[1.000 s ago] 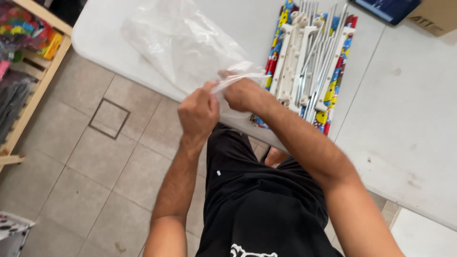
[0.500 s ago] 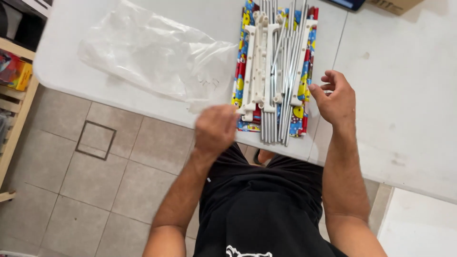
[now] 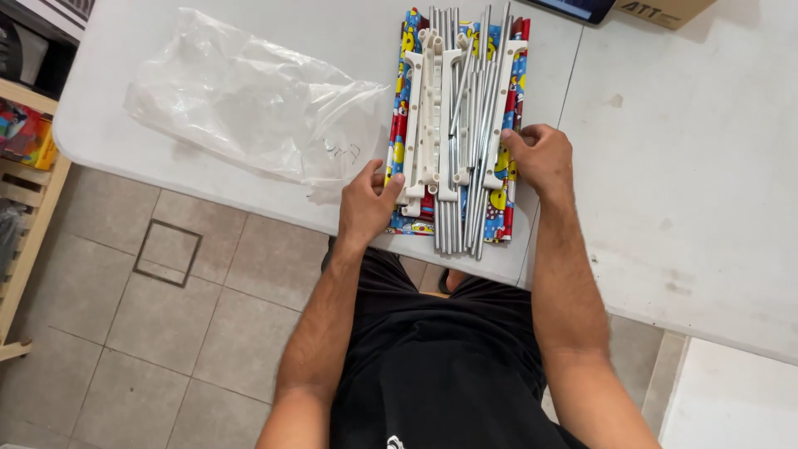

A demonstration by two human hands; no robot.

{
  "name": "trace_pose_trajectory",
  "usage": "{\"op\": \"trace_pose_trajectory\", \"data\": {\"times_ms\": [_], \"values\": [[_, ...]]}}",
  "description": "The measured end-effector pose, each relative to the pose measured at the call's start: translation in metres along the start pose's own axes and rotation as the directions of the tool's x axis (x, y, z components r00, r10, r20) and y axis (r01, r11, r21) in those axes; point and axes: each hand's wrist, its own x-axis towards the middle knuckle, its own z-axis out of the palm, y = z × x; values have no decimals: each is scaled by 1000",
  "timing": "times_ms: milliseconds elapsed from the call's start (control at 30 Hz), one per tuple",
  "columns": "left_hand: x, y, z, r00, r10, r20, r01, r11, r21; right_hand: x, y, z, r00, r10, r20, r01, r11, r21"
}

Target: The person gathers multiple fabric sleeves, stacks them with several plastic and metal frame components, and slides the entire bundle into a large clear plastic bag.

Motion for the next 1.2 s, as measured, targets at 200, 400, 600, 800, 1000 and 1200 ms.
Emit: {"op": "trace_pose_trajectory", "data": {"times_ms": [200, 400, 600, 800, 1000, 1200], "values": [[31, 12, 16, 988, -23, 155, -4, 985, 172, -7, -35, -2, 990, 8, 141, -33, 983, 179], [36, 36, 24, 984, 21, 180, -42, 992, 115, 7, -48, -5, 977, -94, 193, 110, 991, -75], [11, 63, 59, 972, 207, 107, -197, 976, -93, -2, -99, -13, 968, -32, 249, 74, 984, -161], [3, 68, 95, 950, 292, 109, -277, 951, -136, -20, -159, 1, 967, 78, 243, 31, 909, -416], [5, 29, 105, 856, 486, 179, -458, 871, -176, 4, -156, 15, 957, 188, 223, -13, 792, -611], [2, 34, 79, 831, 418, 367, -434, 900, -42, 6, -164, 7, 956, 128, 263, 72, 770, -635]]}}
